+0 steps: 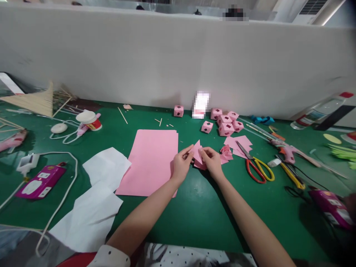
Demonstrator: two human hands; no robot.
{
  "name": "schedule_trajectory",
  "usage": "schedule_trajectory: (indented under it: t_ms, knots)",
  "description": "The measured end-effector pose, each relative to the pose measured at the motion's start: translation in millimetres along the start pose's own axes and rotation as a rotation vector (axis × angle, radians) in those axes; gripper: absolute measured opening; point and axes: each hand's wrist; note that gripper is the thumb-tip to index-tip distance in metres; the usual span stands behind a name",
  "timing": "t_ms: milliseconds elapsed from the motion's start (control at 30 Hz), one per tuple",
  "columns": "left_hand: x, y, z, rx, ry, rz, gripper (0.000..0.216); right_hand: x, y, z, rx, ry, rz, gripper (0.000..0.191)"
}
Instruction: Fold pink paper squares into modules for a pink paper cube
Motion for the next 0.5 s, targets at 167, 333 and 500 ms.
schedule_trajectory:
  t_ms: [167,333,500]
  knots:
    - [-2.5,2.5,-1.1,0.023,0.031,0.008,0.037,-3.1,0.9,4.2,-0.057,0.014,0.018,0.039]
    - [-1.4,2.4,0.0,0.013,0.037,0.007,0.035,-2.9,1.7,5.8,-0.035,-0.004,0.032,0.037]
    - [-1.8,2.8,1.0,0.015,0.042,0.006,0.035,-5.7,2.1,6.3,-0.008,-0.009,0.041,0.035]
Point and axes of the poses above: each hand's wrist, its own y-axis away from the middle knuckle, its own z-axis out of the back of the hand, x = y × z, and after that the axes turned 7 degrees about z, right-handed
